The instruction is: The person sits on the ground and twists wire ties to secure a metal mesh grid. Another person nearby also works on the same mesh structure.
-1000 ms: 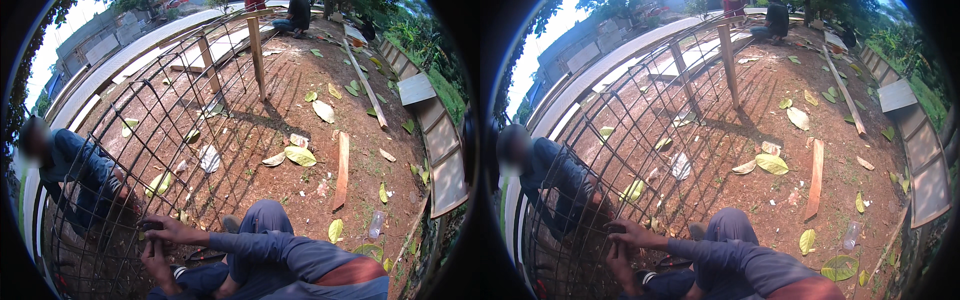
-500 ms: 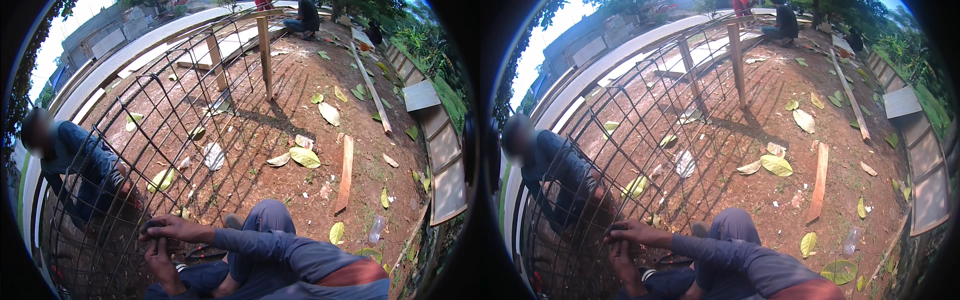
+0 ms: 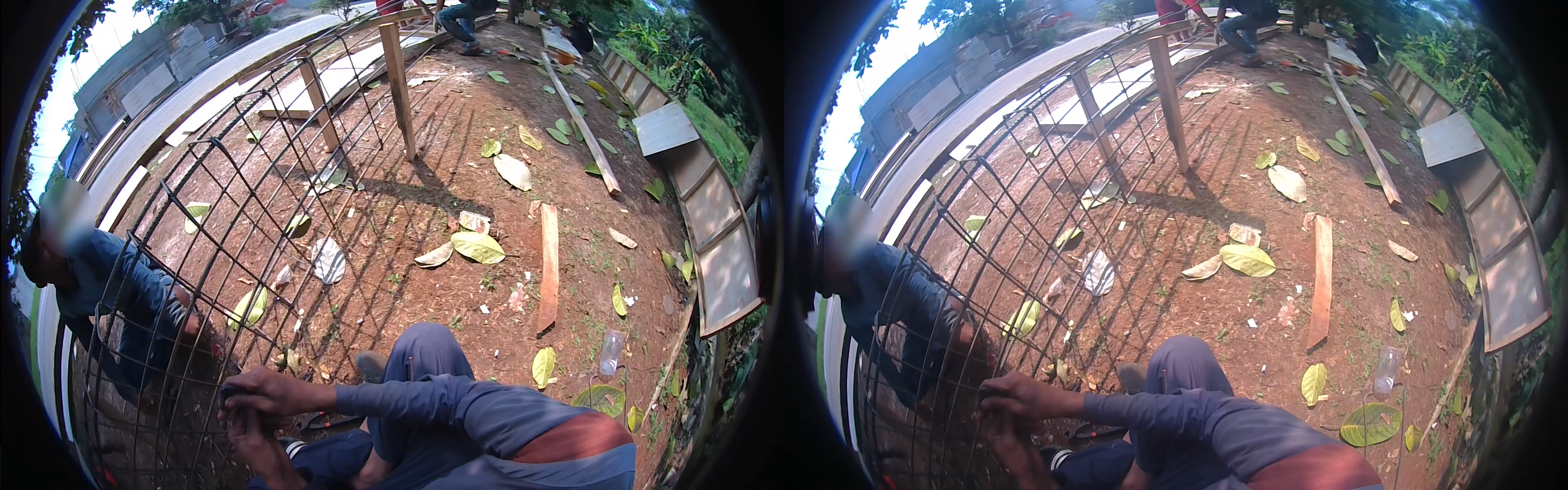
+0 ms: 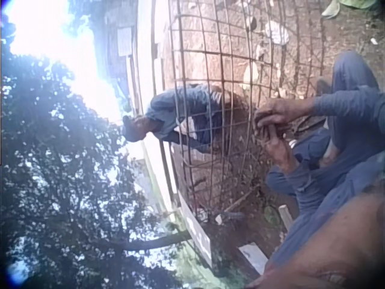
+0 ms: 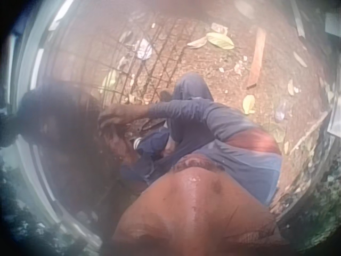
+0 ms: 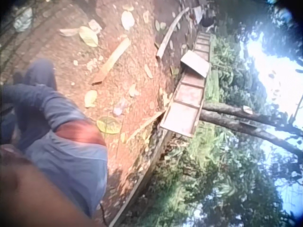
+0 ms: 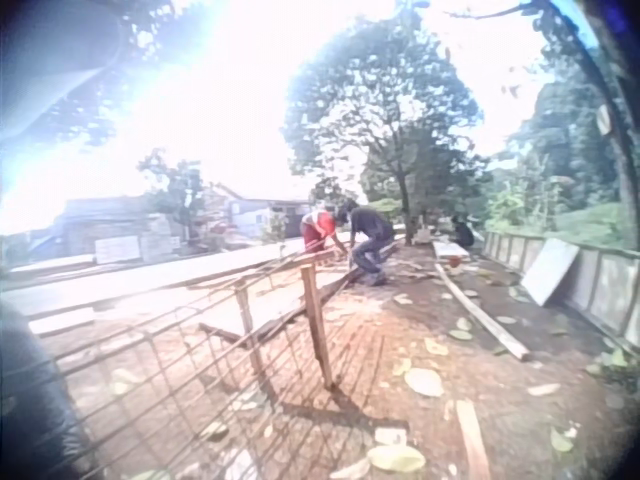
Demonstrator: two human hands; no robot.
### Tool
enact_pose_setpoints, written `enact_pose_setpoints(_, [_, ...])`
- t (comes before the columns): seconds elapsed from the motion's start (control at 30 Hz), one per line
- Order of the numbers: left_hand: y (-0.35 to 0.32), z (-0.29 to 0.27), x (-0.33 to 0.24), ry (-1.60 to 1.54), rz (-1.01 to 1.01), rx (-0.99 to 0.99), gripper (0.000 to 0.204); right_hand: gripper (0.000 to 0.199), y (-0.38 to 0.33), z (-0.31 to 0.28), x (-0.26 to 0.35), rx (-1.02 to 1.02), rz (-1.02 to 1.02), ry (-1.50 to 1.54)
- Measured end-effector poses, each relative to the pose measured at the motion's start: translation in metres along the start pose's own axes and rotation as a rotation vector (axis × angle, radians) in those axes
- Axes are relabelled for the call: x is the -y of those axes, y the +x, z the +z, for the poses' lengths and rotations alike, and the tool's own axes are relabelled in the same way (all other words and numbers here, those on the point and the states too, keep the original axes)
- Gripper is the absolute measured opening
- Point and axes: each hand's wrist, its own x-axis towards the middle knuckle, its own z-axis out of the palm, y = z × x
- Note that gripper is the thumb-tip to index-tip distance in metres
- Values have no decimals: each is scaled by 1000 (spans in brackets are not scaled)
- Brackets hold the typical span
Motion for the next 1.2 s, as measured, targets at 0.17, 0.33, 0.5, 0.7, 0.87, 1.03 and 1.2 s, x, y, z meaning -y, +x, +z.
enact_pose_setpoints(0.17, [9,-4,15,46,31,-63,28,20,3,-3,8,0,-11,-53])
enact_pose_setpoints(0.33, [-1,-2,-8,-8,-84,120,24,20,6,-16,12,133,167,-14])
enact_pose_setpoints(0.5, [5,-7,-13,42,-171,192,16,20,7,-18,13,127,205,-152])
enact_pose_setpoints(0.7, [2,-13,-9,43,-153,224,15,18,8,-9,21,111,244,-39])
enact_pose_setpoints(0.87, [-5,-13,-8,6,-177,166,18,24,6,-10,18,183,212,-142])
enact_pose_setpoints(1.03, [-12,-7,-3,-28,-162,127,20,25,1,-10,12,183,118,-279])
enact_pose_setpoints(1.2, [-11,1,-19,29,-236,89,20,21,4,-8,17,71,473,199])
